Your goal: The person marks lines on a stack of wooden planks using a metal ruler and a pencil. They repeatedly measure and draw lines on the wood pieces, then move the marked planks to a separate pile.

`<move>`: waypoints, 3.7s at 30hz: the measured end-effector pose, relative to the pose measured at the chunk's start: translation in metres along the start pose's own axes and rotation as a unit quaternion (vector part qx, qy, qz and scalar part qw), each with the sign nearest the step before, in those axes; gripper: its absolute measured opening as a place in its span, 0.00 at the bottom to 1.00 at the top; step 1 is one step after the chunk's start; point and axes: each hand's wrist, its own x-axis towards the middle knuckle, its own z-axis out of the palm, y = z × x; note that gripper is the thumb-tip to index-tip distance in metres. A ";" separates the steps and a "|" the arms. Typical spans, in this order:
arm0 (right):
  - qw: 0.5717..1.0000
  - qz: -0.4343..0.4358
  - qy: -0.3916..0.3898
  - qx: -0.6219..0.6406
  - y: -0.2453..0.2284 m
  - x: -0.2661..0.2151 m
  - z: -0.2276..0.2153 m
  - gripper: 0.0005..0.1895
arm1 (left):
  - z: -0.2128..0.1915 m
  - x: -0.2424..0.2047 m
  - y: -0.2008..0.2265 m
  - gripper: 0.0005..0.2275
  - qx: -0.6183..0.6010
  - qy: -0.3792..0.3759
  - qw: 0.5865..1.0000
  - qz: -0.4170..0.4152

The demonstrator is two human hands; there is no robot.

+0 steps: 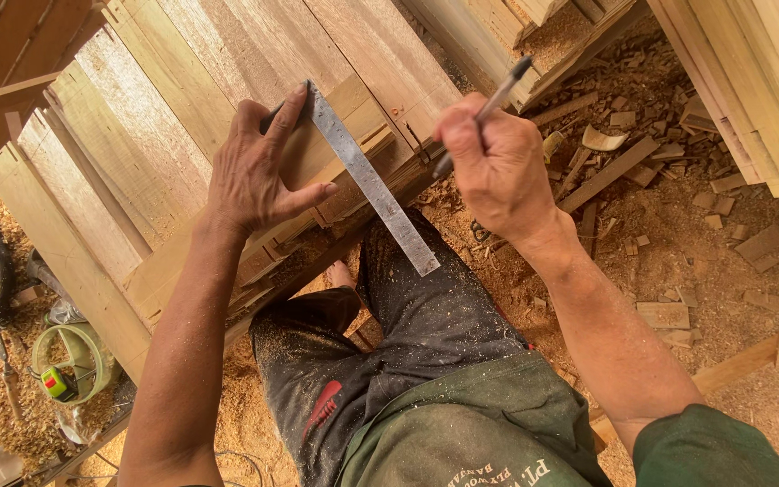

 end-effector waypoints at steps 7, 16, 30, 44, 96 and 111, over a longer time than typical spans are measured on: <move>0.989 -0.109 -0.049 -0.085 -0.012 0.020 0.011 0.25 | 0.001 -0.002 0.002 0.57 -0.005 0.010 1.000 0.000; 0.986 -0.053 -0.109 -0.114 -0.012 0.028 0.018 0.27 | 0.001 0.000 0.002 0.56 -0.006 0.015 1.000 0.005; 0.955 -0.145 -0.172 -0.193 -0.008 0.033 0.030 0.26 | 0.002 -0.001 0.001 0.54 0.003 0.016 1.000 0.006; 0.974 -0.108 -0.139 -0.144 0.009 0.061 0.050 0.23 | 0.002 -0.001 0.002 0.55 0.000 0.008 1.000 0.001; 0.978 0.067 -0.189 -0.060 -0.031 0.031 -0.014 0.27 | 0.005 -0.005 -0.004 0.53 0.036 0.040 0.999 0.006; 0.948 0.278 -0.144 0.058 0.038 -0.143 -0.028 0.27 | 0.036 -0.111 0.023 0.25 0.047 0.217 0.972 -0.074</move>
